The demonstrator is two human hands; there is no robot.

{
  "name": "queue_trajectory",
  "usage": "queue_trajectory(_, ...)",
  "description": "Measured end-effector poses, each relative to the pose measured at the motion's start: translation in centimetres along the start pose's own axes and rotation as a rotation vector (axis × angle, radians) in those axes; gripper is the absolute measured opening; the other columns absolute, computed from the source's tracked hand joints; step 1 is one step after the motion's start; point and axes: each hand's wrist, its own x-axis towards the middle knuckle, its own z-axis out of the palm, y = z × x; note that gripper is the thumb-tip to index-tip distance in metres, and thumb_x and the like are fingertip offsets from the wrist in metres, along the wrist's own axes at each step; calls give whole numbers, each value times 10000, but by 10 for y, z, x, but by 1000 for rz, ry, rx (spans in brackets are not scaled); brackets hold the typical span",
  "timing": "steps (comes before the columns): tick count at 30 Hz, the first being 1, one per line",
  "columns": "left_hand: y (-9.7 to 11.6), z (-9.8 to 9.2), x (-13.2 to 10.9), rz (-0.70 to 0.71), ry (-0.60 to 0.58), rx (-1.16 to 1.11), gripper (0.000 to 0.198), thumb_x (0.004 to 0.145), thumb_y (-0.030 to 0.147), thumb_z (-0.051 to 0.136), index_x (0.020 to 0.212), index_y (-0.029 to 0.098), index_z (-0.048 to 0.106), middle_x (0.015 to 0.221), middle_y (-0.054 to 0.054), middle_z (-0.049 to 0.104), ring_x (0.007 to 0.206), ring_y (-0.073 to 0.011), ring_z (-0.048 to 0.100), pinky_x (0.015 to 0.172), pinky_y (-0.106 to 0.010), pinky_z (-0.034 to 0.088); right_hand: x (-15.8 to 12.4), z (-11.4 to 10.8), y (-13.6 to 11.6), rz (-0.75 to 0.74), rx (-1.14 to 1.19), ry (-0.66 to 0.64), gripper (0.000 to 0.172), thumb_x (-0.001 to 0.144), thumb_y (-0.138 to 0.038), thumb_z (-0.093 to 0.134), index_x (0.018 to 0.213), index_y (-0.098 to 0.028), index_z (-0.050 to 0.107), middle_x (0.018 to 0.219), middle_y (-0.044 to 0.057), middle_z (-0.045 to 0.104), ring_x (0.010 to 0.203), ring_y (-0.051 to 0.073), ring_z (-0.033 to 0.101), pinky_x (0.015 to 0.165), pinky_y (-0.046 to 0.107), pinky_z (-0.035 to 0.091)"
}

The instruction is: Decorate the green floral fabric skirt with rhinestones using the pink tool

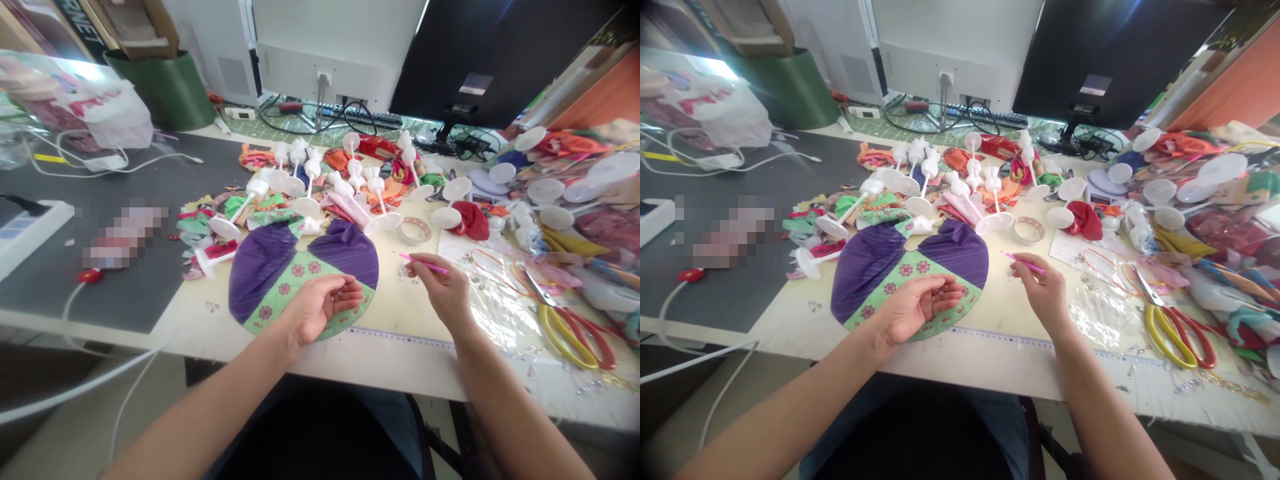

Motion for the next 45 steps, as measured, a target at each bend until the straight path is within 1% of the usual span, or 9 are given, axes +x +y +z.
queue_trajectory(6, -2, -5, -2, -3, 1, -17, 190, 873, 70, 476, 809, 73, 654, 797, -94, 681, 697, -129, 677, 710, -228, 578, 1, -1, 1, 48, -56, 24, 165, 782, -304, 667, 920, -219, 696, 807, 22, 699, 713, 164, 659, 705, 336, 544)
queue_trajectory(14, -4, -10, -3, 4, 6, -70, 180, 869, 53, 476, 824, 71, 649, 778, -85, 672, 697, -134, 674, 686, -233, 583, 2, -4, 1, -63, -240, 42, 98, 749, -211, 623, 837, -220, 665, 806, 13, 678, 781, 182, 640, 754, 344, 508)
queue_trajectory(18, -5, -14, -5, 2, 12, -73, 167, 868, 57, 484, 862, 71, 651, 777, -84, 676, 685, -131, 672, 668, -225, 582, 3, -5, 2, -39, -244, 69, 135, 728, -171, 601, 845, -215, 651, 770, 7, 666, 758, 178, 635, 739, 341, 505)
queue_trajectory(23, -3, -17, -12, 9, 26, -39, 166, 854, 50, 507, 922, 73, 656, 843, -110, 707, 731, -146, 693, 717, -228, 581, 5, -5, 7, -12, -191, 122, 136, 763, -247, 642, 893, -223, 671, 803, 14, 684, 777, 179, 643, 768, 359, 505)
queue_trajectory(26, 0, -20, -19, 21, 41, 9, 170, 841, 44, 538, 957, 72, 659, 875, -121, 718, 757, -153, 701, 747, -228, 575, 5, -3, 5, 17, -92, 138, 158, 781, -308, 662, 912, -220, 679, 785, 18, 684, 725, 169, 642, 724, 352, 520)
queue_trajectory(30, 5, -28, -27, 35, 77, 49, 167, 838, 37, 552, 962, 73, 658, 922, -135, 725, 778, -164, 709, 752, -237, 574, 0, -1, -10, 6, 31, 88, 156, 823, -335, 635, 923, -220, 671, 741, 13, 672, 656, 145, 623, 641, 315, 525)
queue_trajectory(37, 7, -42, -32, 107, 135, 99, 166, 824, 33, 564, 946, 84, 665, 928, -115, 723, 796, -165, 708, 696, -207, 569, -7, 1, -49, -118, -95, -119, 132, 833, -341, 628, 897, -234, 672, 749, 15, 681, 711, 175, 654, 675, 339, 538)
queue_trajectory(41, 7, -48, -32, 130, 175, 104, 118, 818, 63, 590, 908, 91, 661, 845, -90, 711, 693, -141, 690, 661, -216, 572, 7, 2, -52, -184, -154, -12, 104, 816, -312, 641, 867, -224, 666, 730, 6, 672, 692, 166, 650, 673, 329, 532)
queue_trajectory(45, 9, -56, -31, 147, 212, 80, 62, 808, 92, 611, 848, 97, 658, 741, -51, 673, 585, -110, 643, 576, -204, 560, 27, 3, -29, -119, -57, 93, 104, 781, -306, 663, 806, -208, 639, 700, -2, 643, 639, 149, 628, 638, 313, 522)
